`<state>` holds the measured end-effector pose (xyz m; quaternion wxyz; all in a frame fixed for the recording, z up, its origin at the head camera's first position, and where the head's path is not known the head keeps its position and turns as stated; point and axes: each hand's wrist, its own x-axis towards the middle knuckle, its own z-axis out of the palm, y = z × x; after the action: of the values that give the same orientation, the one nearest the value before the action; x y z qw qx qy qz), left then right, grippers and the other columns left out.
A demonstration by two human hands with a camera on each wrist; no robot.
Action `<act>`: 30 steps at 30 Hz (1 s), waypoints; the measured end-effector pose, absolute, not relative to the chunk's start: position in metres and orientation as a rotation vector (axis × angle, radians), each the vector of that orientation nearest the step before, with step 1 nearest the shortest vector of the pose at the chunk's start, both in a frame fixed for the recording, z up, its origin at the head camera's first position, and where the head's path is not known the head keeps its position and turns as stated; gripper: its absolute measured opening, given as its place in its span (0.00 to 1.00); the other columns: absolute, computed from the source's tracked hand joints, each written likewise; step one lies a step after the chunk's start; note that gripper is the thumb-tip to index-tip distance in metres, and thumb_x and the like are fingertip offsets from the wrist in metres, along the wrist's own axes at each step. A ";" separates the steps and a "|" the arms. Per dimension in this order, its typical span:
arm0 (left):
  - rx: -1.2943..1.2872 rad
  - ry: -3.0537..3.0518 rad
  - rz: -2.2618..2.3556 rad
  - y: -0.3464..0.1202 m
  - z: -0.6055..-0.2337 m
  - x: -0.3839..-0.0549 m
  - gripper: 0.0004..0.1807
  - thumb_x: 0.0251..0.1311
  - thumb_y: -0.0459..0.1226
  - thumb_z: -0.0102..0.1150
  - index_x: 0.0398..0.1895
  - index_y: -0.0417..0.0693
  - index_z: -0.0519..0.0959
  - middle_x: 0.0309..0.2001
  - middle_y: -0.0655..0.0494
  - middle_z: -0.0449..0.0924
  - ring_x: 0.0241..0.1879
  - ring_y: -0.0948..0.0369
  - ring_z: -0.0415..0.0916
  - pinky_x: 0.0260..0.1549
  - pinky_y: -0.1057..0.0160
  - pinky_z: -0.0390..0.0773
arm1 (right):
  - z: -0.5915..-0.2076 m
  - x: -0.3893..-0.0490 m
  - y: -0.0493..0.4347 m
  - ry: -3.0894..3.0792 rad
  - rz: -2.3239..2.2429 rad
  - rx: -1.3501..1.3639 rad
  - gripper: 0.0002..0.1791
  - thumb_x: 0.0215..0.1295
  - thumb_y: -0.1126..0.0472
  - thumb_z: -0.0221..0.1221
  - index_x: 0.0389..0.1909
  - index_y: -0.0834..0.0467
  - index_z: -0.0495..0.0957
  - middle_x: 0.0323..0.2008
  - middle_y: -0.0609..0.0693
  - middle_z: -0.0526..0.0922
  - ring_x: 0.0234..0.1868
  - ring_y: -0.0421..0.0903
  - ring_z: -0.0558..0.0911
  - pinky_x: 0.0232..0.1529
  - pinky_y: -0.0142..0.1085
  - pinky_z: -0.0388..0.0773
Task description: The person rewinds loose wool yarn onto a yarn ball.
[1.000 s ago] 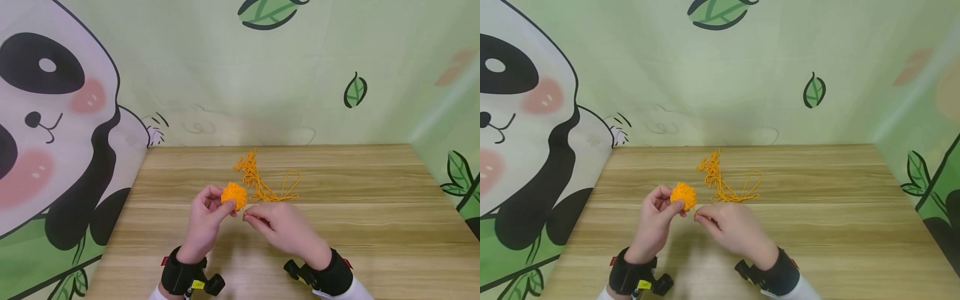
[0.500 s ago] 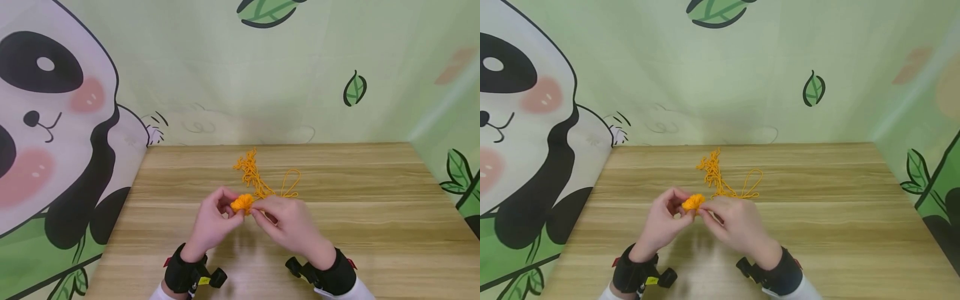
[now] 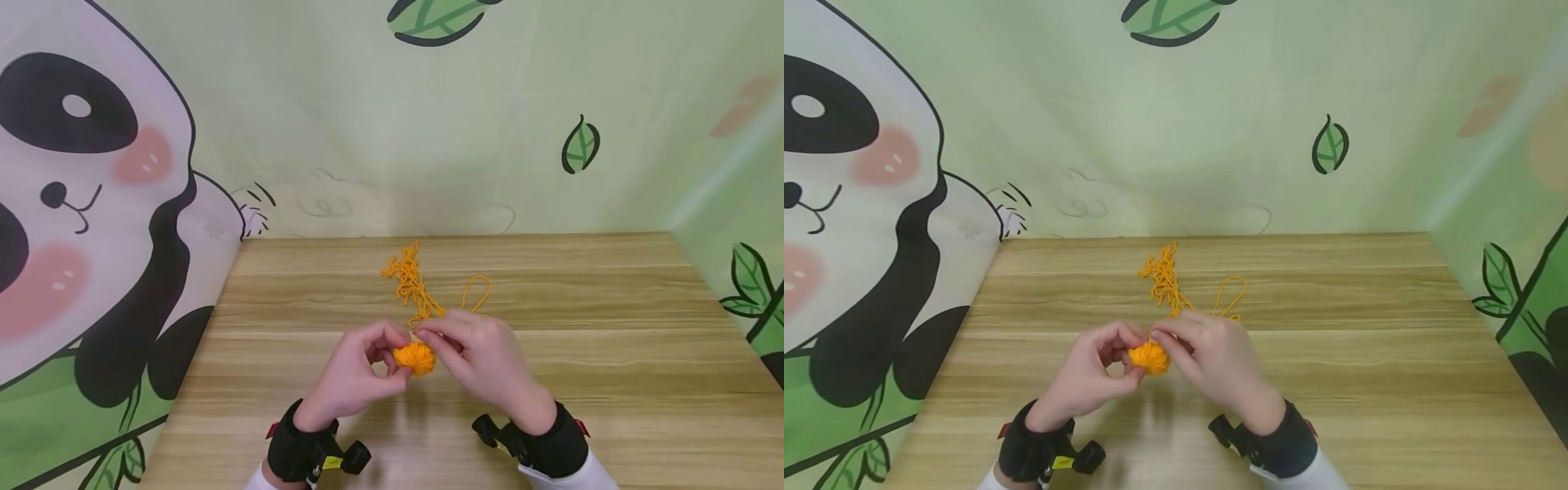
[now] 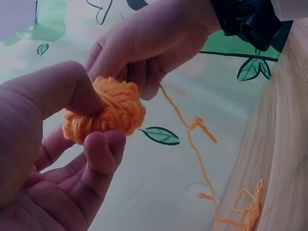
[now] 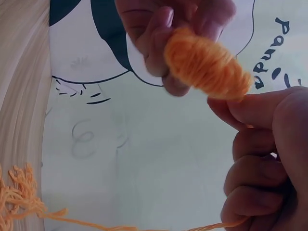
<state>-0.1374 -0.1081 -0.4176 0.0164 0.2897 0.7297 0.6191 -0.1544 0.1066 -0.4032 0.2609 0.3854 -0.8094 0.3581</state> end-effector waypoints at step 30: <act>0.372 2.396 2.234 -0.109 -0.415 -0.141 0.14 0.50 0.21 0.67 0.40 0.36 0.76 0.44 0.45 0.81 0.34 0.55 0.79 0.31 0.71 0.81 | -0.405 -0.144 0.098 -2.510 0.864 1.358 0.10 0.74 0.58 0.52 0.29 0.46 0.73 0.22 0.35 0.68 0.21 0.32 0.66 0.22 0.27 0.64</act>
<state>-0.1411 -0.1087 -0.4151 -0.0775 0.1124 0.7246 0.6755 -0.1442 0.0983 -0.4046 0.0800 0.4539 -0.8392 0.2887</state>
